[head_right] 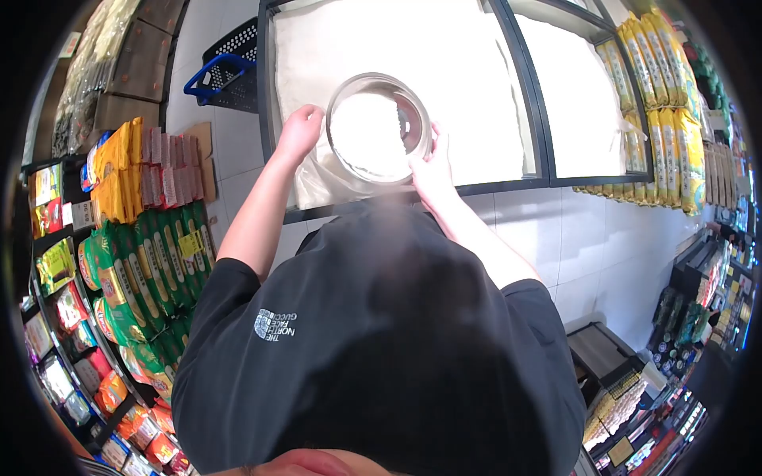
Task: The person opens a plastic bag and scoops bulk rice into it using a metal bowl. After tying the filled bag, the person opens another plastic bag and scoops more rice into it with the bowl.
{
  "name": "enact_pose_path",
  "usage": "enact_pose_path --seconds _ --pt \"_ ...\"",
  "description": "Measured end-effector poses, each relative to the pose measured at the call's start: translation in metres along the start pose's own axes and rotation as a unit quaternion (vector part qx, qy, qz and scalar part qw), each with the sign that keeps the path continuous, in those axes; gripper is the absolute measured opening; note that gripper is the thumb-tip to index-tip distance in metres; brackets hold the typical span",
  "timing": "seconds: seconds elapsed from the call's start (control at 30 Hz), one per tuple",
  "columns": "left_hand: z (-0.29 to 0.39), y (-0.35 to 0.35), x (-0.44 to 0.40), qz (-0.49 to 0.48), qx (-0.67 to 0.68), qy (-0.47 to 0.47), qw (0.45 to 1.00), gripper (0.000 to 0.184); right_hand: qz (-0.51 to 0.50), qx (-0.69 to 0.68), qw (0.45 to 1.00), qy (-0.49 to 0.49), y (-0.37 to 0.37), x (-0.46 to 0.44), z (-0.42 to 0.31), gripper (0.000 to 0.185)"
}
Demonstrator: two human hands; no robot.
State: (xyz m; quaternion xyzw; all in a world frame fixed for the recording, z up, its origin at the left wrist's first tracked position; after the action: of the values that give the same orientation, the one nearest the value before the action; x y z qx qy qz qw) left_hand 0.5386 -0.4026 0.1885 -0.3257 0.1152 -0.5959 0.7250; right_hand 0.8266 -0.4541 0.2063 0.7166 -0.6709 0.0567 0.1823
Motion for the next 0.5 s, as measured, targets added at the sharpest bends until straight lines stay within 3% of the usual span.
enact_pose_path --seconds 0.2,0.5 --pt "0.006 -0.005 0.005 -0.062 0.076 -0.027 0.995 0.039 0.037 0.043 0.995 -0.082 0.021 0.004 0.009 0.08" --pt "-0.004 -0.006 -0.007 -0.102 0.061 -0.035 0.992 0.041 0.093 0.214 0.971 -0.052 0.057 0.032 -0.008 0.078"
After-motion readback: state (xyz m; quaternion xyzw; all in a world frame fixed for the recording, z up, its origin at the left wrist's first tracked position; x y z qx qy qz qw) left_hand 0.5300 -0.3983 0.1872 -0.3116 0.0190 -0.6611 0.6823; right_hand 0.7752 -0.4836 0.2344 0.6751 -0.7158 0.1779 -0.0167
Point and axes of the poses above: each hand's wrist, its own x-axis away from the middle knuckle, its own y-axis out of the palm, z = x × y, the point moved 5 cm from there along -x, towards the middle knuckle, and after that the axes turned 1 degree about -z, right-handed, at the moved point
